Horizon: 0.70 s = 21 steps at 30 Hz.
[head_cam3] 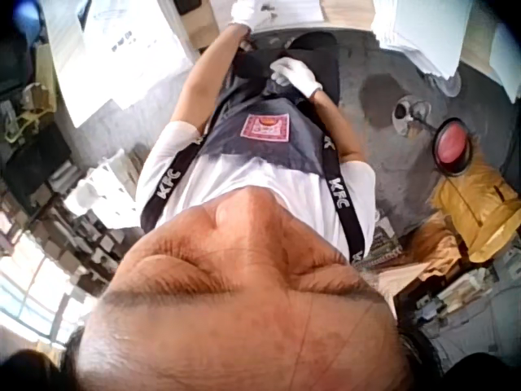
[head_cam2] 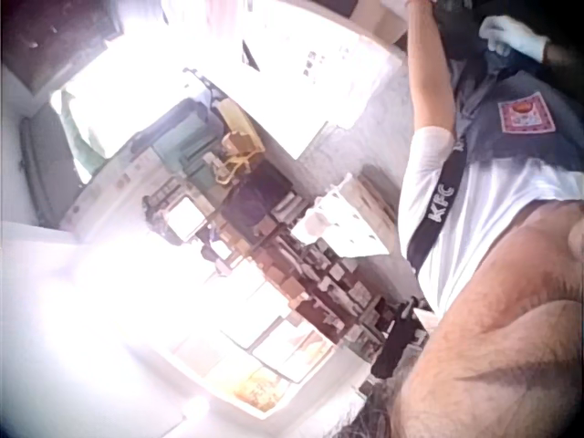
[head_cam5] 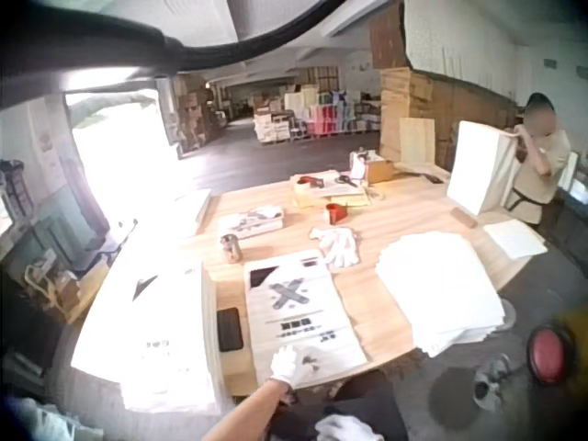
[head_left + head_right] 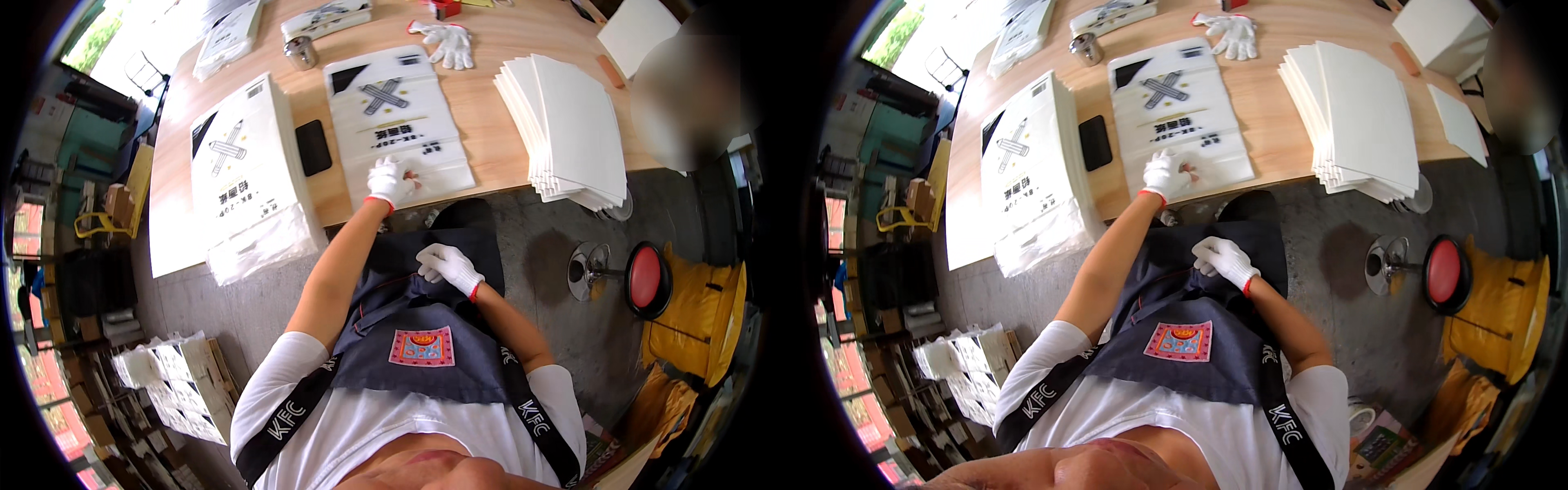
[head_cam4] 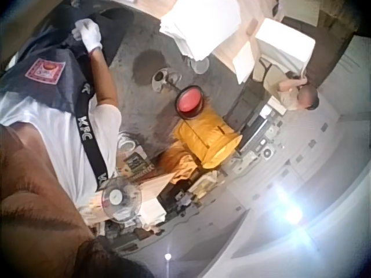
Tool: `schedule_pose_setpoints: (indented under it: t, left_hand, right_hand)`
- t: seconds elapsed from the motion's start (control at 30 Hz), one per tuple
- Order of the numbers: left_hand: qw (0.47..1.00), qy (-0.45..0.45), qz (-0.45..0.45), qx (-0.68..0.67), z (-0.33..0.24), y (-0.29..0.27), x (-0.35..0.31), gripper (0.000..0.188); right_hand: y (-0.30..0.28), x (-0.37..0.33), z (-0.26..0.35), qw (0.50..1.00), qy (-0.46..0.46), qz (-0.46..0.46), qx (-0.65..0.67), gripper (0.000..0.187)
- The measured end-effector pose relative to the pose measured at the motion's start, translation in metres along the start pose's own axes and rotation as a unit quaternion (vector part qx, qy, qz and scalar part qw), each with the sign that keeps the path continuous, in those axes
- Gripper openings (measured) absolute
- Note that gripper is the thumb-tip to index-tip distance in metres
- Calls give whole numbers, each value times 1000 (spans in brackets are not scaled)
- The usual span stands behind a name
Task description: The person repeatedly picks up stacks of white paper, places them into clear plastic packaging, and seals the packages. The person stacks the finished packages on the table.
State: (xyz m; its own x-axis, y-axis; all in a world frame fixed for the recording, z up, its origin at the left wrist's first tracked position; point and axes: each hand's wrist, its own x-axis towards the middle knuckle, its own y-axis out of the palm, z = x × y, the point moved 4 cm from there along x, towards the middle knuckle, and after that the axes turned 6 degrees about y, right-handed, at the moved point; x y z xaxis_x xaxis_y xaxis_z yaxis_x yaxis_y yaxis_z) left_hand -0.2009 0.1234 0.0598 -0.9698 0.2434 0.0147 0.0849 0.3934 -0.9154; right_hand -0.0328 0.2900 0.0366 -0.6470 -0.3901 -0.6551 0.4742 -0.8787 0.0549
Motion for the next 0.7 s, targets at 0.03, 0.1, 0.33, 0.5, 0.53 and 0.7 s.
schedule_pose_setpoints:
  t: [0.03,0.1,0.33,0.5,0.53,0.7]
  left_hand:
    - [999,-7,40,-16,5,1,10,20]
    - [998,14,63,-17,6,-2,16,23]
    - [995,28,38,-84,20,-11,30,22]
    - [994,102,-6,-47,-1,-47,21,24]
    - [994,57,-7,-94,5,-47,22,25]
    - [986,-28,74,-146,19,-59,24,28]
  right_hand:
    - [-1,-3,-2,1000,-5,1,16,28]
    - [-5,-9,1,999,-18,3,28,26]
    - [-31,27,60,987,-85,21,135,37]
    - [-40,92,135,983,-70,-109,132,67]
    - [-37,106,140,976,-106,-105,160,66]
    - [-32,139,135,959,-178,-66,211,57]
